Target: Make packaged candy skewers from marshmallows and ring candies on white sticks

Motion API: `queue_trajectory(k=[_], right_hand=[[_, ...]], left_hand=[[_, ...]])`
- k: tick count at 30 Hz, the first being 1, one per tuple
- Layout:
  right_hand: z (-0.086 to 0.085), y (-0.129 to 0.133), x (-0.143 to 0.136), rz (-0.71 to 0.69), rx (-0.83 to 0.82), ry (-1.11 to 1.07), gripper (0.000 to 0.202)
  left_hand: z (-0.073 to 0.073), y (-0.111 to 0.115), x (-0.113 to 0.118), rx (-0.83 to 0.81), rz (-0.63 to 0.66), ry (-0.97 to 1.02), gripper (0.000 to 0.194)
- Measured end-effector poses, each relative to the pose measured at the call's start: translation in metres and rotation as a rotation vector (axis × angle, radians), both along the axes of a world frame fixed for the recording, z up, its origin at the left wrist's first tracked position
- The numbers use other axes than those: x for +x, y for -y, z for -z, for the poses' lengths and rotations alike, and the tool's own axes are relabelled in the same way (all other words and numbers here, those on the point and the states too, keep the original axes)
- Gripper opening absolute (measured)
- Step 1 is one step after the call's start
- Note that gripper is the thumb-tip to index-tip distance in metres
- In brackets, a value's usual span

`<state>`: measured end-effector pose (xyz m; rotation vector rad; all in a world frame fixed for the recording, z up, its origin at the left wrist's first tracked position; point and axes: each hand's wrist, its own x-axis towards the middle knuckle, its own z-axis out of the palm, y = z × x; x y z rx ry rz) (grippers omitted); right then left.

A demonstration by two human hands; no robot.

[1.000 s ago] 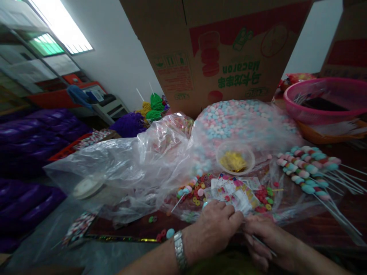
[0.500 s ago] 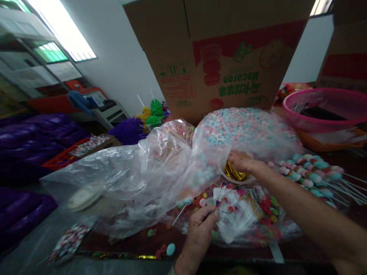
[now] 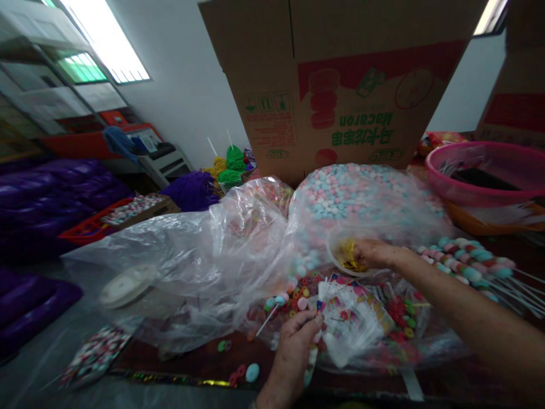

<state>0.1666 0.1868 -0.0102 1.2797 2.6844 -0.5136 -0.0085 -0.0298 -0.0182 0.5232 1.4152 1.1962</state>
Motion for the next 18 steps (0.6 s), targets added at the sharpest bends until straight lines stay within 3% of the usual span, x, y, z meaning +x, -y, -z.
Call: queue_trajectory(k=[5, 10, 15, 18], right_hand=[[-0.003, 0.001, 0.018, 0.053, -0.027, -0.079, 0.021], [0.000, 0.008, 0.022, 0.173, 0.038, -0.278, 0.008], [-0.021, 0.016, 0.022, 0.210, 0.038, -0.447, 0.011], [-0.036, 0.045, 0.022, 0.196, -0.048, -0.511, 0.014]], left_hand=[[-0.001, -0.005, 0.005, -0.027, 0.028, 0.016, 0.028], [-0.013, -0.014, 0.011, 0.047, -0.003, 0.031, 0.026], [-0.020, -0.015, 0.015, 0.040, -0.019, 0.038, 0.025], [-0.018, -0.014, 0.015, 0.017, -0.031, 0.011, 0.025]])
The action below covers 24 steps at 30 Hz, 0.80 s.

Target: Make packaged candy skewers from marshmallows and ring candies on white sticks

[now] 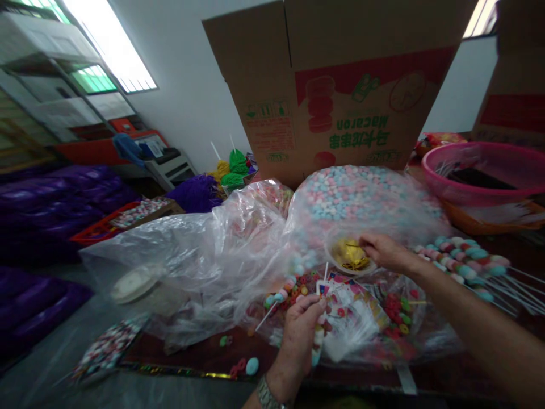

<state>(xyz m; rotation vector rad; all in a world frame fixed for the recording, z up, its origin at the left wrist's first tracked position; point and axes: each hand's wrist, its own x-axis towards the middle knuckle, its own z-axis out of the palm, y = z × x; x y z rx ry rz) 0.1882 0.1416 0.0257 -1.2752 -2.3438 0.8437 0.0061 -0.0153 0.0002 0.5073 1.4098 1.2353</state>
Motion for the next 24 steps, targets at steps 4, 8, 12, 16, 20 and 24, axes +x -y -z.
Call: queue_trajectory(k=[4, 8, 12, 16, 20, 24], right_hand=[[0.000, 0.067, -0.013, -0.156, -0.156, -0.187, 0.020], [0.022, 0.112, -0.039, -0.126, -0.047, -0.414, 0.024], [0.038, 0.119, -0.052, -0.068, -0.154, -0.517, 0.038], [0.036, 0.117, -0.047, -0.063, -0.306, -0.468, 0.060], [0.040, 0.125, -0.049, 0.014, -0.123, -0.374, 0.063], [0.052, 0.136, -0.054, 0.236, -0.096, -0.556, 0.072]], left_hand=[[0.001, -0.003, 0.002, 0.007, 0.001, -0.042, 0.022], [0.004, -0.006, 0.009, 0.123, 0.047, -0.021, 0.016], [0.007, -0.003, 0.011, 0.199, 0.161, -0.047, 0.017], [0.011, 0.006, 0.007, 0.214, 0.295, -0.078, 0.020], [0.019, 0.011, 0.007, 0.238, 0.287, -0.118, 0.028], [0.019, 0.010, 0.009, 0.251, 0.172, 0.005, 0.030]])
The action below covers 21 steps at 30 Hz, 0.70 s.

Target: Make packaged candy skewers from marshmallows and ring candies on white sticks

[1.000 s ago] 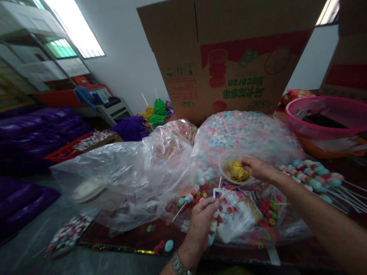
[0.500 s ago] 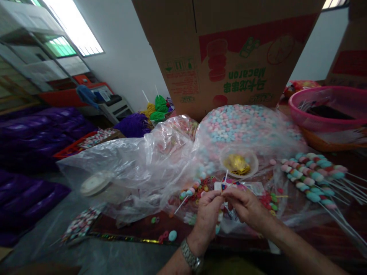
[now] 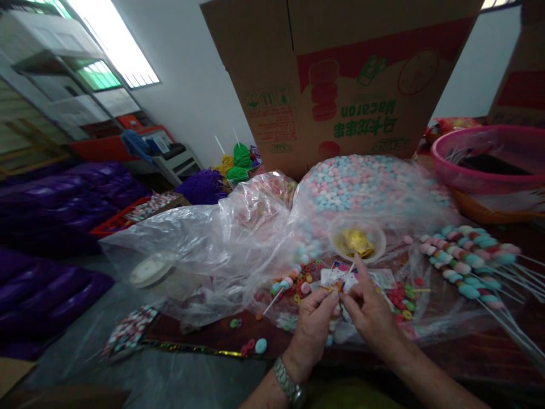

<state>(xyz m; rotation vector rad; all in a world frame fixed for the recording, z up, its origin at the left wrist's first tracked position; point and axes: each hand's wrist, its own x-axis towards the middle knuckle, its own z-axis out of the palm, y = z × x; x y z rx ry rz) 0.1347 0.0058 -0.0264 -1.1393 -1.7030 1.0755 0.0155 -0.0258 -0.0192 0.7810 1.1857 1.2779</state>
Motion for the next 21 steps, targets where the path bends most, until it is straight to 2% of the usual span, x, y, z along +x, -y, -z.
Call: queue_trajectory(k=[2, 3, 6, 8, 10, 12, 14, 16, 18, 19, 21], right_hand=[[0.000, 0.002, 0.004, 0.016, -0.089, -0.128, 0.074], [-0.004, 0.002, 0.009, -0.036, -0.117, -0.153, 0.067], [-0.025, -0.004, 0.024, -0.379, -0.089, -0.087, 0.033], [-0.040, -0.010, 0.031, -0.612, -0.071, -0.040, 0.025], [-0.046, -0.015, 0.031, -0.692, -0.093, -0.024, 0.023], [-0.041, -0.015, 0.024, -0.585, -0.116, -0.027, 0.026], [-0.029, -0.011, 0.012, -0.357, -0.131, -0.057, 0.030], [-0.016, -0.004, 0.002, -0.193, -0.174, -0.122, 0.033], [-0.010, 0.001, -0.005, -0.157, -0.206, -0.178, 0.034], [-0.009, 0.003, -0.006, -0.167, -0.195, -0.176, 0.033], [-0.011, 0.004, -0.004, -0.171, -0.076, -0.086, 0.029]], left_hand=[[-0.003, -0.001, -0.001, -0.046, 0.039, 0.113, 0.029], [-0.005, -0.001, -0.002, -0.093, 0.073, 0.170, 0.028], [-0.011, 0.000, -0.006, -0.258, 0.179, 0.340, 0.026], [-0.015, 0.001, -0.010, -0.312, 0.288, 0.444, 0.027], [-0.020, 0.002, -0.012, -0.306, 0.367, 0.496, 0.029], [-0.024, 0.002, -0.014, -0.295, 0.323, 0.493, 0.029], [-0.026, 0.001, -0.015, -0.285, 0.169, 0.467, 0.032], [-0.027, -0.001, -0.015, -0.268, 0.015, 0.445, 0.043], [-0.026, -0.002, -0.013, -0.249, -0.060, 0.423, 0.049], [-0.024, -0.002, -0.011, -0.235, -0.073, 0.406, 0.047], [-0.020, -0.001, -0.007, -0.184, -0.086, 0.335, 0.038]])
